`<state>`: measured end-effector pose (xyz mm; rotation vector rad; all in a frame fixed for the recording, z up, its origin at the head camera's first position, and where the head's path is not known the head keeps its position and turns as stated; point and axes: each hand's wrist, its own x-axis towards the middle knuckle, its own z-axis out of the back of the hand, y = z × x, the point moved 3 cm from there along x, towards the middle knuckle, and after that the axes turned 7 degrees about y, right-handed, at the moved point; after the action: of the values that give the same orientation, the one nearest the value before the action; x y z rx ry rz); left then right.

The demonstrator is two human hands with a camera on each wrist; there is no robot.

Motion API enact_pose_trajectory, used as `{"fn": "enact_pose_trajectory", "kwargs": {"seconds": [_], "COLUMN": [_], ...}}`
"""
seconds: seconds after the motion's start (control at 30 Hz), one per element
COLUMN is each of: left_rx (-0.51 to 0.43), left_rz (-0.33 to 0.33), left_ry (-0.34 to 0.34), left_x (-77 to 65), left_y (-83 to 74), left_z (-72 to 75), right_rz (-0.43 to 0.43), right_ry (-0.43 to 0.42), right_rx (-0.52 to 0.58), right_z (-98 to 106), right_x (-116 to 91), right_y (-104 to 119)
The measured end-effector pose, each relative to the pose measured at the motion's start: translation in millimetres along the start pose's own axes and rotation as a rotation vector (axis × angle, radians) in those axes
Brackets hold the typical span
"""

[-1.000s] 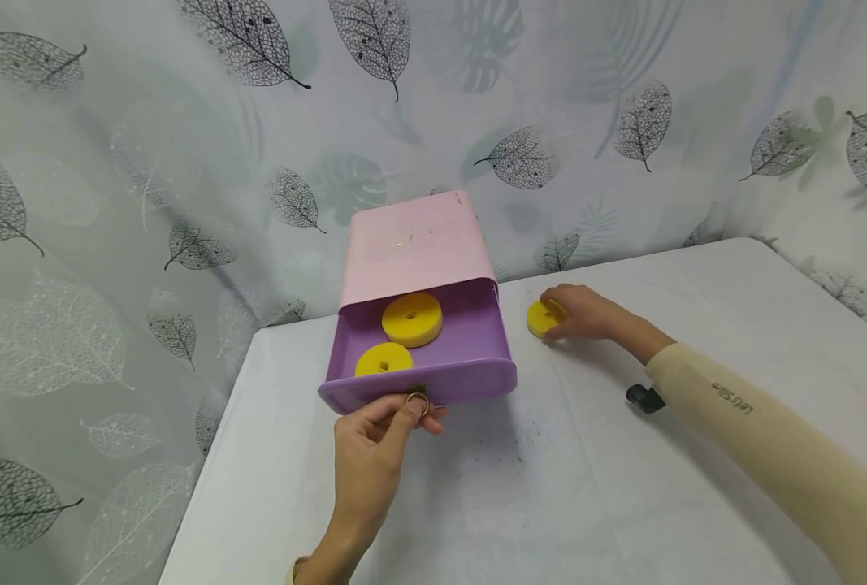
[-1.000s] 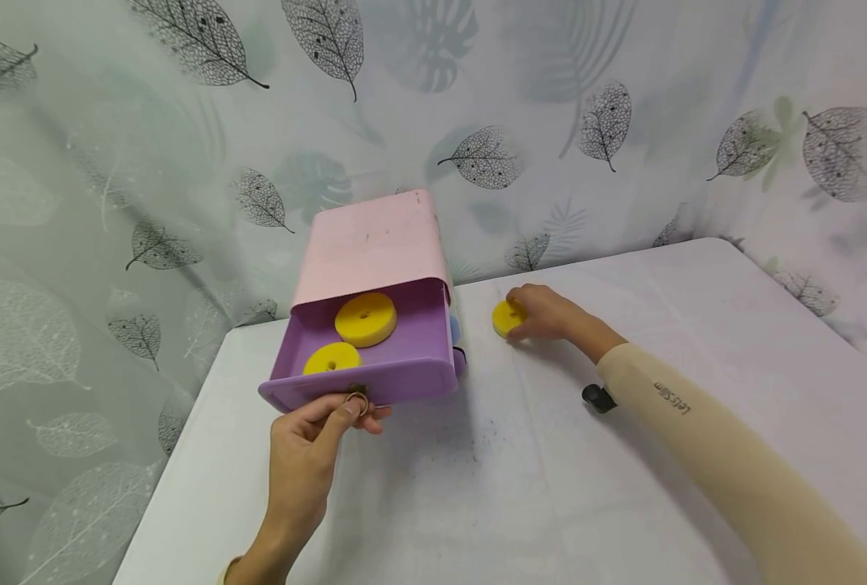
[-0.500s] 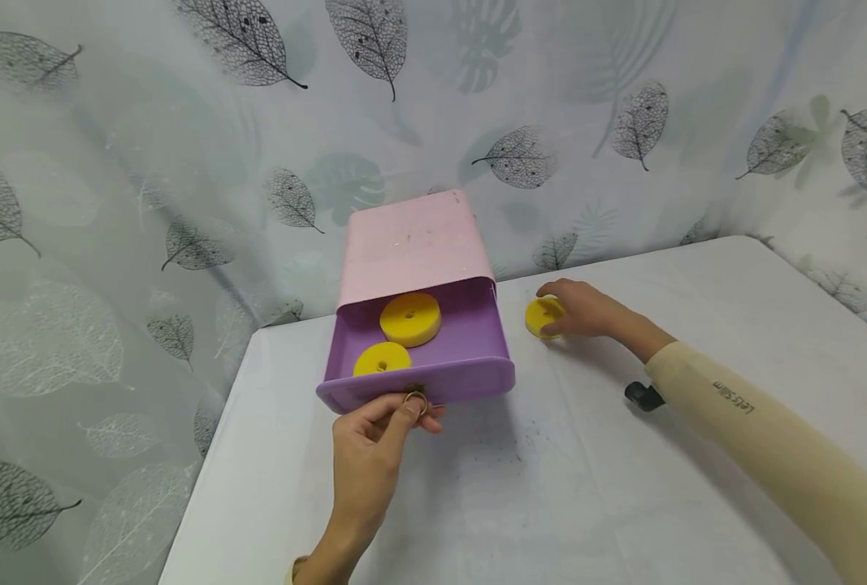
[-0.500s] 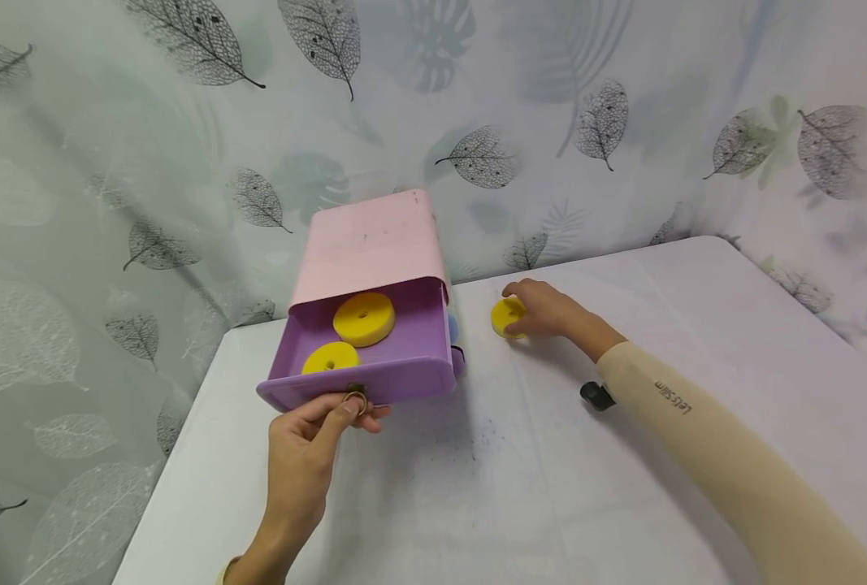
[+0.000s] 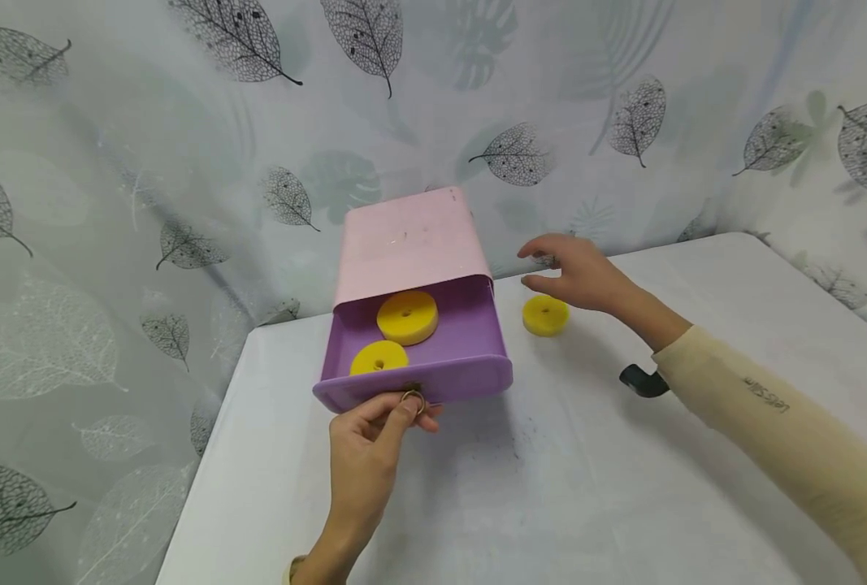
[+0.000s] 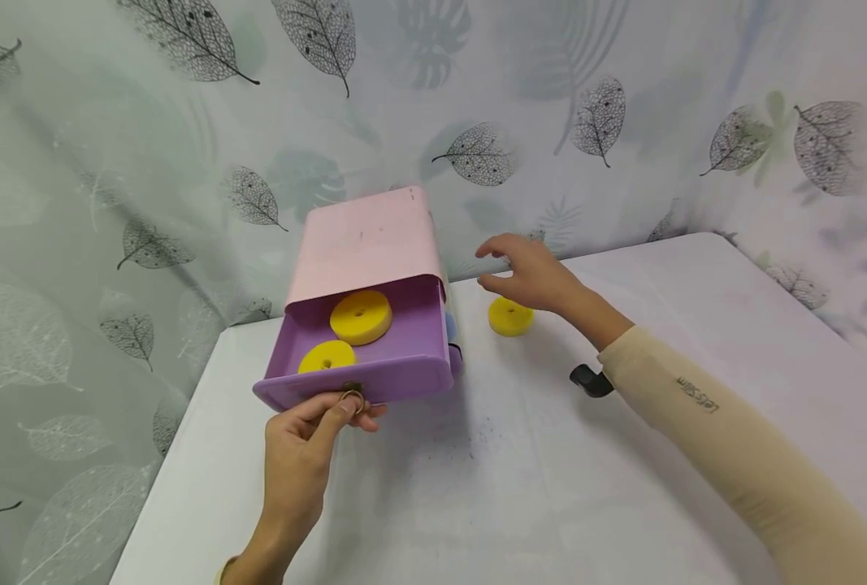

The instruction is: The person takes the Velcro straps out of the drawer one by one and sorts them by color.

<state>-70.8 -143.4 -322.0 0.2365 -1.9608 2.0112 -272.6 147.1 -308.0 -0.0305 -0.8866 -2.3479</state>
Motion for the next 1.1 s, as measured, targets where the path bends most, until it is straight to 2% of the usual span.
{"fn": "enact_pose_trajectory", "kwargs": {"seconds": [0.13, 0.27, 0.53, 0.7, 0.9, 1.1], "left_rx": [-0.01, 0.001, 0.018, 0.025, 0.022, 0.02], "left_rz": [0.001, 0.009, 0.02, 0.007, -0.001, -0.01], "left_ry": [0.006, 0.012, 0.013, 0.01, 0.004, 0.0], "left_x": [0.2, 0.9, -0.2, -0.5, -0.9, -1.1], "left_y": [1.3, 2.5, 2.6, 0.7, -0.5, -1.0], "left_z": [2.1, 2.5, 2.5, 1.2, 0.1, -0.4], "right_rz": [0.098, 0.217, 0.423, 0.478, 0.522, 0.467], "right_ry": [-0.05, -0.081, -0.03, 0.024, 0.063, 0.166], "right_rx": [0.079, 0.112, 0.106, 0.101, 0.054, 0.037], "right_z": [11, 17, 9, 2, -4, -11], "right_x": [-2, -4, -8, -6, -2, 4], "right_y": [35, 70, 119, 133, 140, 141]}}
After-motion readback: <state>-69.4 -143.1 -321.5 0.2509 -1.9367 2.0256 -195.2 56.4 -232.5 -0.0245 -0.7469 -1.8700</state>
